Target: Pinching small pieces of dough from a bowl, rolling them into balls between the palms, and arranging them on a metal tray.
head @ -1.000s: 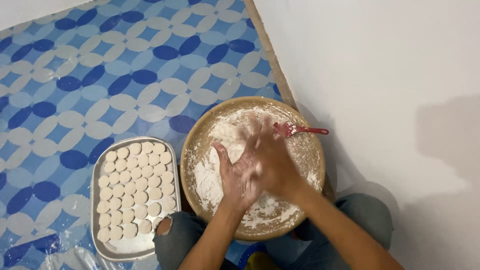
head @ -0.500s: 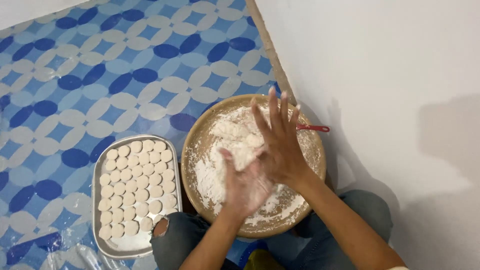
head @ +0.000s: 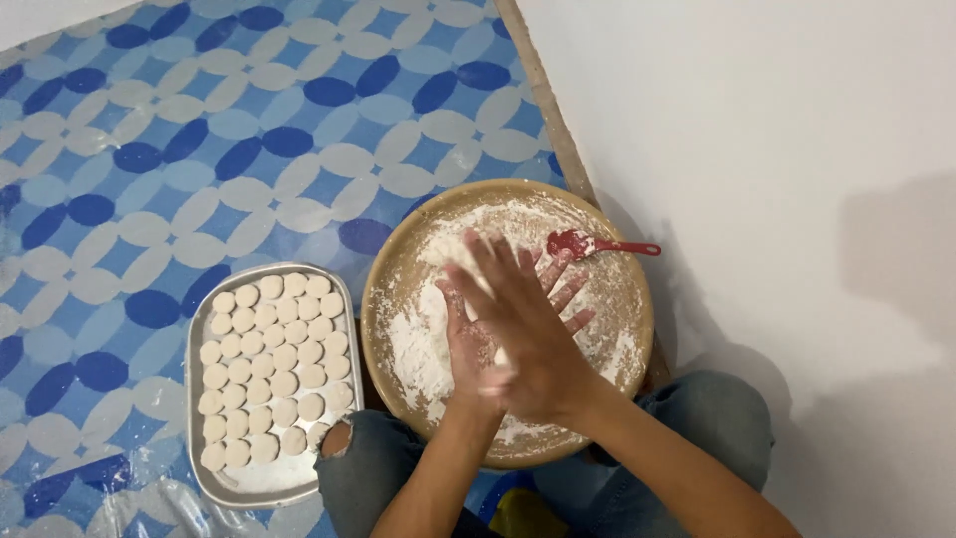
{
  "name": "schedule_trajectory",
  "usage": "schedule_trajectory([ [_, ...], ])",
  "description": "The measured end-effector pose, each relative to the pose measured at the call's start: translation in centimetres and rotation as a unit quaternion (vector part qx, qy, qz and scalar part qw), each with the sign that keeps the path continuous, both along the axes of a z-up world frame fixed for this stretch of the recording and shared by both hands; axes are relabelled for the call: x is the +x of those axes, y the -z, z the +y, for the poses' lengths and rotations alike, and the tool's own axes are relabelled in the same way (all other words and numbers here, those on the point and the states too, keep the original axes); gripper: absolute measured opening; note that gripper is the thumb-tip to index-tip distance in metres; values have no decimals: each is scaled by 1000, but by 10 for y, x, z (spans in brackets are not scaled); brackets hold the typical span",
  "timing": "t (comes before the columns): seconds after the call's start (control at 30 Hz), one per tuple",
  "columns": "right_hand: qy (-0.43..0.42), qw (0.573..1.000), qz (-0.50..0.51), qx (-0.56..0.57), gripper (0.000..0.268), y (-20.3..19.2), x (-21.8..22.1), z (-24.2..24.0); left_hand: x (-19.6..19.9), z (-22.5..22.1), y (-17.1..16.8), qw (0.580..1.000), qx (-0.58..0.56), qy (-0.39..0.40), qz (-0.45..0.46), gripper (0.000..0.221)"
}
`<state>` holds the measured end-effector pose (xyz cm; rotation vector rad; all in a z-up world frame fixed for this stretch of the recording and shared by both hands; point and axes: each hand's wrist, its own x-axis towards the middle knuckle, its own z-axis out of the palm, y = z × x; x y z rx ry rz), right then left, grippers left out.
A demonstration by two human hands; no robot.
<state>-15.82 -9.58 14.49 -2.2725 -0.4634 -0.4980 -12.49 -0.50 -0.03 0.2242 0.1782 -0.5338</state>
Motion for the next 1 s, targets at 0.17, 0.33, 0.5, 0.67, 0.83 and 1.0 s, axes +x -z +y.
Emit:
schedule_trajectory([
  [0.17,-13,996,6,-92,85,37,8,3,1,-18,-97,994,-60,86,-20,105],
  [0.33,128,987,-7,-97,96,39,31,-33,-15,-16,-114,974,56,209,63,114],
  [0.5,-45,997,7,-67,114,61,-11,29,-9,-18,-147,975,156,140,67,68],
  [0.67,43,991,53,-112,82,35,15,-8,5,7,-131,996,5,63,59,96],
  [0.83,135,987,79,-43,81,46,17,-30,-22,-10,-94,982,1,152,111,118],
  [1.0,-54,997,56,24,92,54,-20,28,-13,-5,-38,972,-1,127,-198,100],
])
